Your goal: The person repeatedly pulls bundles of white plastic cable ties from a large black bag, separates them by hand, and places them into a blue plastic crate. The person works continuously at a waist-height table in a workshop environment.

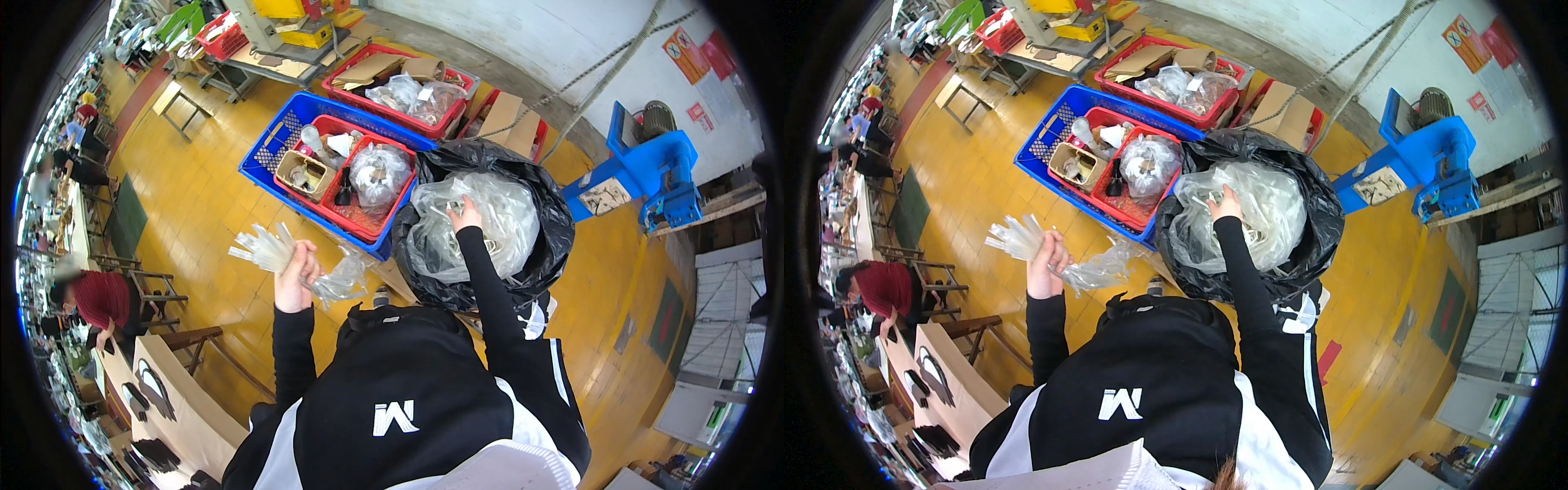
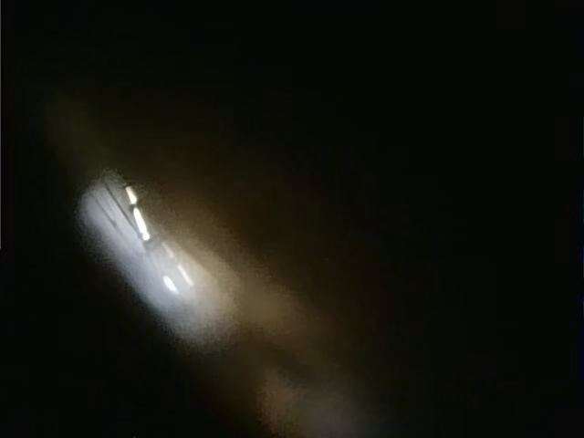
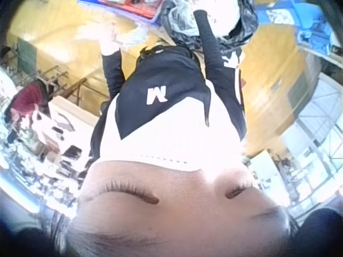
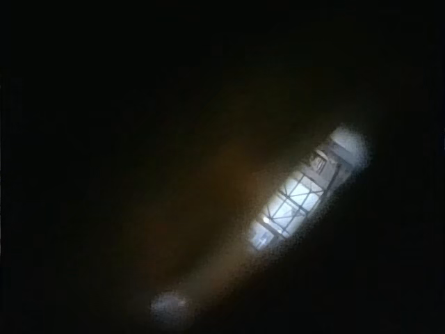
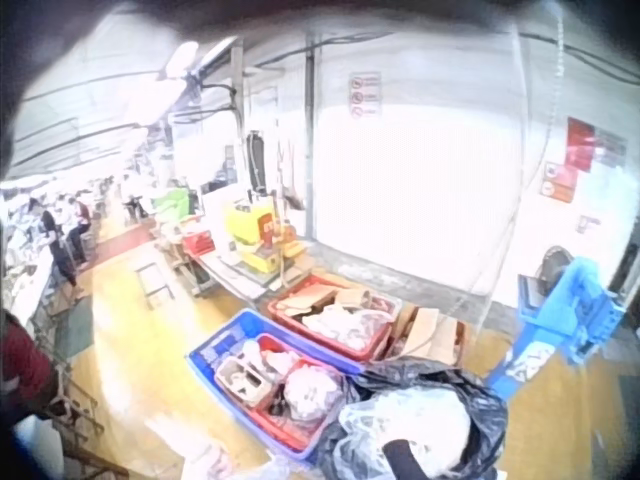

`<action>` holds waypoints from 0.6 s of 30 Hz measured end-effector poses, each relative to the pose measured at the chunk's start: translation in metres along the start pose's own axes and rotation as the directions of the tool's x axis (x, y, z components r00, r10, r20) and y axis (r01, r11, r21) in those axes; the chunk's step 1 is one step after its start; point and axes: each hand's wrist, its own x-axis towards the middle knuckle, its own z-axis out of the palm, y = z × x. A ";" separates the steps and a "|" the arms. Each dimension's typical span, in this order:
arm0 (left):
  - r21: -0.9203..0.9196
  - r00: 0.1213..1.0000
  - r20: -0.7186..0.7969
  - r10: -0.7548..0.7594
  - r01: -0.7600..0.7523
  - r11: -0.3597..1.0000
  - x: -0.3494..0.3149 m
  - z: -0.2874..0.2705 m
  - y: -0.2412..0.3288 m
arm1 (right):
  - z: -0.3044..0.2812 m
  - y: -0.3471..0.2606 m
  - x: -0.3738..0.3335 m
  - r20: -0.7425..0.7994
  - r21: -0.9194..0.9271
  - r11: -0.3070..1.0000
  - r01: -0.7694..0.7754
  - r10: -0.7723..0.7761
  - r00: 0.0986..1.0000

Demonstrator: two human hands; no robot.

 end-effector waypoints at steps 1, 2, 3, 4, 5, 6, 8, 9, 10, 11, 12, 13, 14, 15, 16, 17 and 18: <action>0.000 1.000 0.005 -0.011 0.011 1.000 -0.003 0.001 -0.003 | 0.004 0.002 0.005 0.024 -0.104 0.994 -0.022 0.024 0.999; 0.004 1.000 -0.001 -0.015 0.016 1.000 -0.008 0.000 -0.005 | 0.006 -0.007 0.008 0.054 -0.203 0.979 -0.030 0.042 0.998; 0.020 1.000 -0.014 -0.016 0.016 1.000 -0.013 -0.001 -0.008 | 0.004 -0.016 0.008 0.149 -0.286 0.957 -0.054 0.101 0.984; 0.022 0.999 -0.036 -0.021 0.021 1.000 -0.018 -0.004 -0.010 | 0.007 -0.021 0.008 0.184 -0.341 0.940 -0.018 0.086 0.979; 0.023 0.998 -0.054 -0.029 0.030 0.999 -0.022 -0.007 -0.013 | 0.008 -0.021 0.009 0.214 -0.397 0.918 0.015 0.076 0.974; 0.023 0.997 -0.070 -0.038 0.039 0.999 -0.025 -0.010 -0.016 | 0.009 -0.021 0.009 0.244 -0.450 0.892 0.049 0.069 0.967; 0.012 0.993 -0.106 -0.044 0.046 0.999 -0.031 -0.016 -0.021 | 0.012 -0.016 0.006 0.183 -0.475 0.874 0.097 -0.010 0.983; 0.009 0.992 -0.120 -0.047 0.048 0.999 -0.033 -0.018 -0.022 | 0.012 -0.010 0.007 0.163 -0.469 0.877 0.110 -0.036 0.986; 0.006 0.990 -0.131 -0.051 0.052 0.999 -0.035 -0.019 -0.023 | 0.013 -0.004 0.007 0.141 -0.462 0.878 0.120 -0.061 0.988; -0.004 0.989 -0.139 -0.052 0.052 0.999 -0.037 -0.021 -0.024 | 0.011 -0.004 0.003 0.046 -0.456 0.867 0.201 -0.203 0.978; -0.014 0.988 -0.144 -0.056 0.054 0.998 -0.039 -0.022 -0.025 | 0.011 -0.003 0.003 0.031 -0.352 0.910 0.218 -0.221 0.975; -0.023 0.987 -0.146 -0.061 0.058 0.998 -0.039 -0.022 -0.026 | 0.010 -0.002 0.004 0.013 -0.246 0.942 0.230 -0.234 0.972; -0.017 0.986 -0.152 -0.070 0.068 0.998 -0.039 -0.021 -0.026 | 0.007 -0.007 0.003 -0.006 -0.135 0.960 0.243 -0.246 0.969; -0.010 0.984 -0.155 -0.081 0.081 0.997 -0.039 -0.017 -0.026 | 0.001 -0.011 0.001 -0.027 -0.011 0.943 0.332 -0.332 0.943; -0.004 0.983 -0.157 -0.094 0.095 0.995 -0.037 -0.013 -0.027 | -0.005 -0.013 -0.003 0.024 0.146 0.949 0.280 -0.287 0.958; 0.004 0.987 -0.123 -0.101 0.102 0.995 -0.035 -0.009 -0.028 | -0.015 -0.023 -0.007 0.080 0.296 0.930 0.217 -0.251 0.965; 0.014 0.990 -0.091 -0.107 0.108 0.994 -0.032 -0.004 -0.031 | -0.025 -0.036 -0.014 0.144 0.437 0.888 0.141 -0.224 0.964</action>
